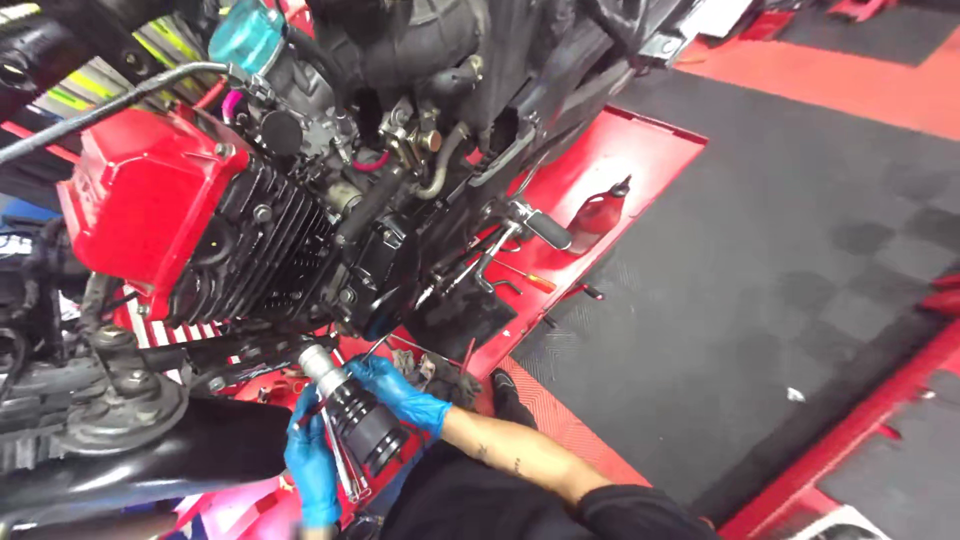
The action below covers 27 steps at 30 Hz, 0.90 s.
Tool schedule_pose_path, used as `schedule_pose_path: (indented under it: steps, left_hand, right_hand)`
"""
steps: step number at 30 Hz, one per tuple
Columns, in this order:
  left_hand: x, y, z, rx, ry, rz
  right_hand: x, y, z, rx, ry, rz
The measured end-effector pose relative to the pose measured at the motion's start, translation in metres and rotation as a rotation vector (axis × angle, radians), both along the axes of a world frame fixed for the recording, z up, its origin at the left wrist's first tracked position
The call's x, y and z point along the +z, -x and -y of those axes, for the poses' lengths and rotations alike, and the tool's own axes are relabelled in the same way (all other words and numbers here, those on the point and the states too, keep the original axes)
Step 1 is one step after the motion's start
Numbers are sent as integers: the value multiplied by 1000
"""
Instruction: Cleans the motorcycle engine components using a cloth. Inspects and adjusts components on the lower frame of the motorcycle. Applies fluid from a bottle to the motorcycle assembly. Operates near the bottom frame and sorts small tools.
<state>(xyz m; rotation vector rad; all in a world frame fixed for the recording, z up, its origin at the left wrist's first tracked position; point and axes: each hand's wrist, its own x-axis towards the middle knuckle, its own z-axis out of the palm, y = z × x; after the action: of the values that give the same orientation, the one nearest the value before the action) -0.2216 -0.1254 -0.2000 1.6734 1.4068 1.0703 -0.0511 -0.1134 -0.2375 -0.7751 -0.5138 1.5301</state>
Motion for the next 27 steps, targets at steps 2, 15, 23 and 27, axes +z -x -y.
schedule_pose_path:
  steps: [2, 15, 23, 27]
  left_hand:
    - [-2, 13, 9, -137, -138, -74]
    - [0, 12, -6, 78, 369, 304]
    - [-8, 13, -15, -24, 452, 339]
    - [-15, 14, -16, -4, 482, 374]
  right_hand:
    - [1, 4, -4, -65, -18, -1]
    - [-14, 11, -5, -169, -60, 101]
    - [-15, 9, -3, -155, -29, 143]
    - [-19, 8, -4, -161, -47, 171]
